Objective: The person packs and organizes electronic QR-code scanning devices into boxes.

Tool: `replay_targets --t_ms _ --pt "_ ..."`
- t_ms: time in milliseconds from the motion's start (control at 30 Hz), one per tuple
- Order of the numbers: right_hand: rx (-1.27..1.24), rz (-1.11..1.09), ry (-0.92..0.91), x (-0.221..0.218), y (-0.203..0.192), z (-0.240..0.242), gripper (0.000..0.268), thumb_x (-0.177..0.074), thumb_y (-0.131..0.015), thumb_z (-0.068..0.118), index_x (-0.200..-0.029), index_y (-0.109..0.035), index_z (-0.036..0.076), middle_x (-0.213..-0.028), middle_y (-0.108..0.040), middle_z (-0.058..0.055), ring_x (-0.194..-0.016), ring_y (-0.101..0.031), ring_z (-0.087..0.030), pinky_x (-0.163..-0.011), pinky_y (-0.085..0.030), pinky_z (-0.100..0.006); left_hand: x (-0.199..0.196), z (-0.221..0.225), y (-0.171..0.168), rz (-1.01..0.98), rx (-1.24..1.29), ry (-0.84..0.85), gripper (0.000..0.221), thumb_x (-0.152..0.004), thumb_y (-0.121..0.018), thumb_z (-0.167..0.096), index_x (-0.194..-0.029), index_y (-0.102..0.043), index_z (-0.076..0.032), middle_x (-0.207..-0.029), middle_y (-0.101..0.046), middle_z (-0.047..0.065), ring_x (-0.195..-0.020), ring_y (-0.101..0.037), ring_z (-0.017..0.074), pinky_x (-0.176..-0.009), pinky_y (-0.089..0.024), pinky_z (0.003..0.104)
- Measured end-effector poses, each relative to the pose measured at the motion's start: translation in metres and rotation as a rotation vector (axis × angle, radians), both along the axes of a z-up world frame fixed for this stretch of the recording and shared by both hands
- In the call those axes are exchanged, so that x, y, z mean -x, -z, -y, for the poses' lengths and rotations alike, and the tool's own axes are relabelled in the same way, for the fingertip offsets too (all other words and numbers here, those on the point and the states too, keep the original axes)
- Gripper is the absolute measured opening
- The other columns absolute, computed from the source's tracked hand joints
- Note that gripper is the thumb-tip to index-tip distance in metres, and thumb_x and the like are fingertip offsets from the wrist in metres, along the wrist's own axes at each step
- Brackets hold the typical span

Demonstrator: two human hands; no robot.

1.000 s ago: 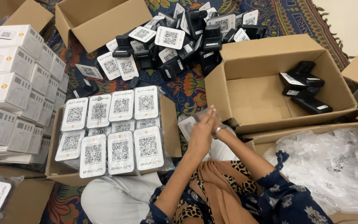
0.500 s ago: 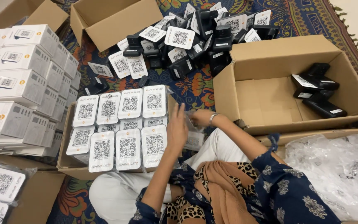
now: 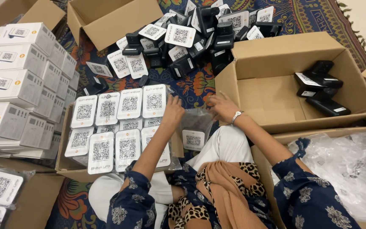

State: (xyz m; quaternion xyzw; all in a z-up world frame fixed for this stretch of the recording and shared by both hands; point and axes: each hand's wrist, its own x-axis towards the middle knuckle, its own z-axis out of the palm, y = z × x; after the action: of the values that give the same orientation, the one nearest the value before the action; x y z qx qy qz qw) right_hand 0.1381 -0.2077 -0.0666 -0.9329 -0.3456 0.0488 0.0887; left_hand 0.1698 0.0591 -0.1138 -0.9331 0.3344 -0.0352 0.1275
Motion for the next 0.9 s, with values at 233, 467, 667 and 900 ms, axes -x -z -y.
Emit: replay_targets --t_ms 233,467,667,900 --pt "-0.193 0.034 0.237 -0.006 0.031 0.035 0.016 -0.079 -0.081 0.017 -0.094 -0.075 0.020 -0.143 -0.059 0.000 -0.131 -0.053 -0.028 -0.118 -0.037 -0.044 0.019 -0.010 -0.047 -0.202 0.245 -0.272 0.044 -0.087 -0.059 0.004 -0.131 -0.060 0.000 -0.139 -0.057 0.023 -0.133 -0.054 0.0378 -0.116 -0.040 0.044" --pt "-0.993 -0.446 0.561 0.006 0.140 0.009 0.110 -0.068 -0.093 0.020 -0.152 -0.025 0.004 -0.150 -0.041 -0.016 -0.140 -0.045 -0.032 -0.114 -0.042 -0.043 0.042 0.023 0.011 -0.109 0.895 -0.471 0.070 -0.089 -0.058 0.010 -0.154 -0.032 0.007 -0.147 -0.048 0.032 -0.135 -0.050 0.0458 -0.114 -0.041 0.045" --pt "-1.271 -0.753 0.530 0.018 0.161 -0.013 0.083 -0.080 -0.079 0.007 -0.151 -0.035 0.003 -0.147 -0.057 -0.011 -0.136 -0.052 -0.023 -0.112 -0.044 -0.036 0.026 0.044 0.111 -0.302 1.348 -0.765 0.080 -0.085 -0.072 -0.004 -0.149 -0.024 0.006 -0.147 -0.039 0.035 -0.135 -0.043 0.0454 -0.112 -0.034 0.045" --pt "-1.569 -0.943 0.492 0.021 0.188 -0.006 0.043 -0.090 -0.056 -0.012 -0.131 -0.065 -0.001 -0.121 -0.073 -0.006 -0.109 -0.067 -0.013 -0.098 -0.050 -0.028 0.011 0.050 0.184 -0.677 1.722 -0.845 0.028 -0.097 -0.059 -0.013 -0.120 -0.066 0.001 -0.112 -0.073 0.013 -0.101 -0.066 0.0221 -0.086 -0.050 0.036"
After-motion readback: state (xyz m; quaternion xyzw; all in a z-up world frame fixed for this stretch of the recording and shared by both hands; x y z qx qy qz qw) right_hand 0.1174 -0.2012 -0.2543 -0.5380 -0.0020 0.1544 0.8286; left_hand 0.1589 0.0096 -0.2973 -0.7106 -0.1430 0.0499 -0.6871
